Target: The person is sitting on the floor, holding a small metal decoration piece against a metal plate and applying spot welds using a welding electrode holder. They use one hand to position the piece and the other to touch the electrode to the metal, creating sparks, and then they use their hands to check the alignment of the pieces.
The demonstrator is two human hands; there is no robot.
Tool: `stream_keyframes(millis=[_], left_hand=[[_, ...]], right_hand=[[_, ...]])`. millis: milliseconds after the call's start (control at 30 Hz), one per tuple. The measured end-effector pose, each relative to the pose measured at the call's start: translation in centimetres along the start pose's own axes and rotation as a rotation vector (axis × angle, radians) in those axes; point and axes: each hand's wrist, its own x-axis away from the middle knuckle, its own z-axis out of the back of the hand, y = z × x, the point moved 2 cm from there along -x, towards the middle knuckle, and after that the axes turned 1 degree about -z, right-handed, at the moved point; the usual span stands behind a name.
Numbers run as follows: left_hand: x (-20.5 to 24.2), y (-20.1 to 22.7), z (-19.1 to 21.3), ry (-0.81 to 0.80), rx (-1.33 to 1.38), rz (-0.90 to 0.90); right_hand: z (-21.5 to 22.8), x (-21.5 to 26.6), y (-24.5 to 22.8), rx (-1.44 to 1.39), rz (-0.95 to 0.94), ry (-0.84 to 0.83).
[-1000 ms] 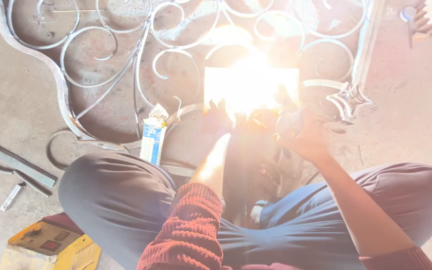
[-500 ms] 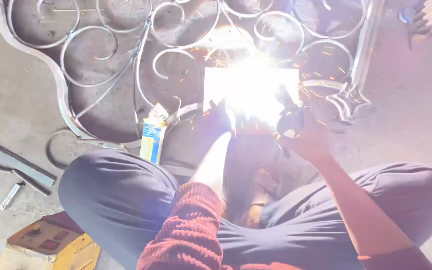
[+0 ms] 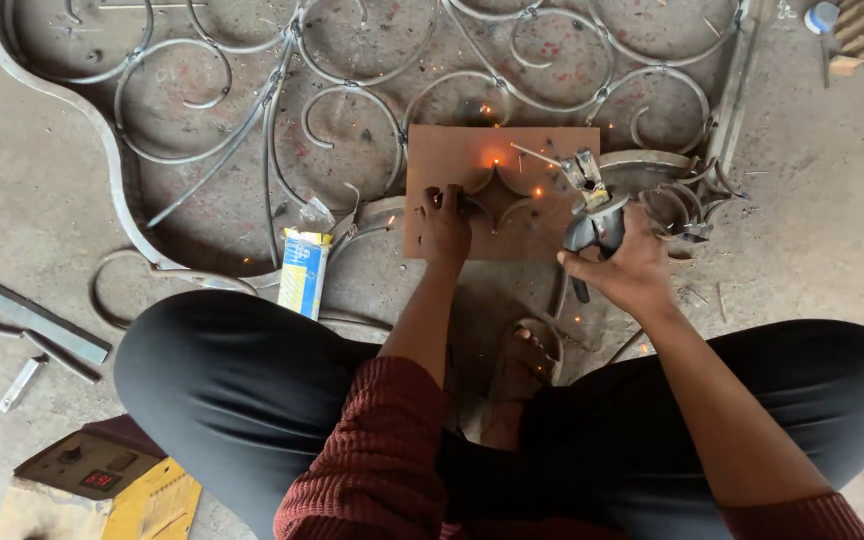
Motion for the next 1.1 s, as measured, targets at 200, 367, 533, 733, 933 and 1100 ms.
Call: stream_keyframes(millis=[200,367,533,733,933,1100], left_hand=[[-0.1,0.1,0.2,0.009,0.011,-0.047],[0.0,0.4,0.5,0.004,0.022,-0.028],[0.1,1.0,1.3,0.007,0.056,-0.003],[0.3,0.4,1.5,0.062,0.065,-0.036],[0.5,-0.7,1.3,0.188,0.034,-0.056],[0.0,-1.8,0.8,0.288,0.098,0.194]], right_hand=[[0.2,0.2,-0.6,0.002,-0.018,-0.045],[0.4,0.0,-1.0,0.021,-0.069,-0.092],[1.0,0.4,-1.6,0.129,-0.119,-0.143],[4.5,3.5,-3.4,0.184,0.107,-0.119],[6.1,6.3,-5.5,0.13,0.02,-0.221],[5.5,6.5,-5.5,0.149,0.032,-0.243]])
